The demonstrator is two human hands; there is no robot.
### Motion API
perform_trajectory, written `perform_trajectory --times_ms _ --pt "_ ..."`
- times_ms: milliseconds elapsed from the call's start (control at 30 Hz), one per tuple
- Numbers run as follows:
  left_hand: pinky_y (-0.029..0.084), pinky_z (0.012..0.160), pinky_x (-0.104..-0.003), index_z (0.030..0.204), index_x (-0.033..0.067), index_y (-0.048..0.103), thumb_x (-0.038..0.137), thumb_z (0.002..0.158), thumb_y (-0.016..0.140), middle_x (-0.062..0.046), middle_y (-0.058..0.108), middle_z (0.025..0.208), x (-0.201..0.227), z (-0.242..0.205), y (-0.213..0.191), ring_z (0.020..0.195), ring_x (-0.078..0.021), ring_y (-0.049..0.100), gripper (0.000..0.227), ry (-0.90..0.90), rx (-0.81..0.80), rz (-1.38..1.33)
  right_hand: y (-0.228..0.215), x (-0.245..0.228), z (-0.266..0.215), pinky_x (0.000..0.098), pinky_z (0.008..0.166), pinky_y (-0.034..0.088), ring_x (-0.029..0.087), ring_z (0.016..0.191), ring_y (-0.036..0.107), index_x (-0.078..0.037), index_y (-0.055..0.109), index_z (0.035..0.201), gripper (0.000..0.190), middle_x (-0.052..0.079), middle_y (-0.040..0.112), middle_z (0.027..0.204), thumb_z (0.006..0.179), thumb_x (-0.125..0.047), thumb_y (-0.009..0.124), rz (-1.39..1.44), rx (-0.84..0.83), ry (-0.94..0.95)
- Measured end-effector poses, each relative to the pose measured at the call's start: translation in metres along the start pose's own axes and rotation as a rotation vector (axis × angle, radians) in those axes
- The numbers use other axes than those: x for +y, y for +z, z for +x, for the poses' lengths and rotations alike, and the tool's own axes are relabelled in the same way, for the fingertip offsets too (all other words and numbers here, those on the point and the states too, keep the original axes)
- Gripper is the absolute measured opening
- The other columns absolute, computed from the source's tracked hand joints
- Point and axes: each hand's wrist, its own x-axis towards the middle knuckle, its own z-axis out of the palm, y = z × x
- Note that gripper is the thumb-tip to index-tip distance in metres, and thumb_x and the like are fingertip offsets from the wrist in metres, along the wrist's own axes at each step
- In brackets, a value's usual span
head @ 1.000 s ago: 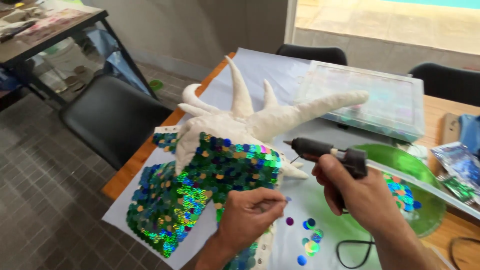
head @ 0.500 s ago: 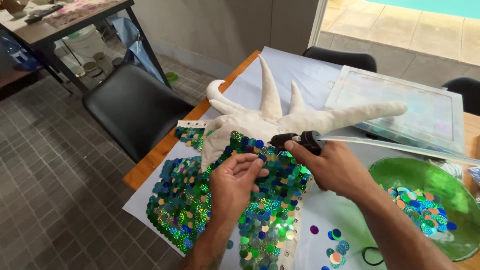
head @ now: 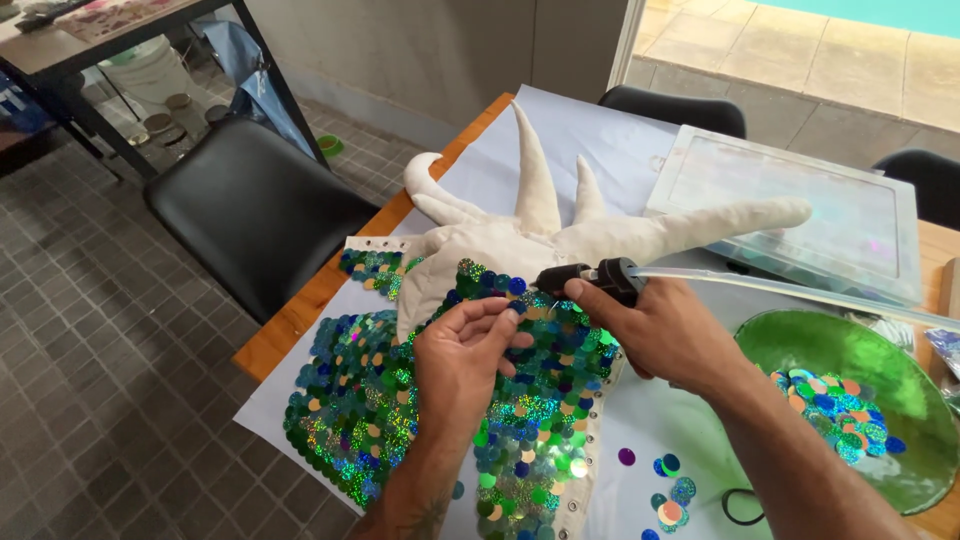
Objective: Decorating a white horned mask by applying hot glue and attaching sequins to the surface.
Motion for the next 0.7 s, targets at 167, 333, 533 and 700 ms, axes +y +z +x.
perform_trajectory --times_ms 167,333,533,700 --pt "0.056 0.038 -0.020 0.104 -0.0089 0.074 0.003 0.088 0.074 -0.024 0.080 0.086 0.005 -0.003 0.003 0.058 -0.0211 0.076 0.020 0.055 0.013 0.105 0.001 0.001 0.001 0.0394 0.064 0.047 0.031 0.043 0.055 -0.003 0.079 0.076 0.062 0.012 0.052 0.037 0.094 -0.059 0.061 -0.028 0.003 0.009" --pt "0.056 0.041 -0.021 0.100 -0.0065 0.077 0.003 0.088 0.075 -0.023 0.079 0.085 0.000 -0.002 0.006 0.058 -0.0187 0.076 0.016 0.119 0.042 0.160 0.001 0.001 0.004 0.0396 0.063 0.047 0.032 0.044 0.054 -0.003 0.079 0.075 0.063 0.014 0.053 0.037 0.095 -0.059 0.060 -0.050 0.005 0.012" --pt "0.056 0.043 -0.023 0.102 -0.0053 0.078 0.004 0.088 0.076 -0.022 0.078 0.086 -0.005 0.000 0.012 0.055 -0.0158 0.074 0.017 0.185 0.036 0.205 0.000 0.000 0.000 0.0375 0.063 0.046 0.029 0.043 0.054 -0.004 0.076 0.071 0.067 0.013 0.052 0.037 0.095 -0.063 0.059 -0.100 0.011 0.022" --pt "0.054 0.049 -0.027 0.106 -0.0029 0.054 0.004 0.088 0.076 -0.021 0.076 0.086 -0.003 0.003 0.021 0.048 -0.0139 0.067 0.030 0.195 0.088 0.209 0.004 0.019 0.000 0.0392 0.060 0.047 0.030 0.038 0.053 0.000 0.080 0.079 0.067 0.013 0.055 0.037 0.095 -0.062 0.060 0.022 0.043 0.050"
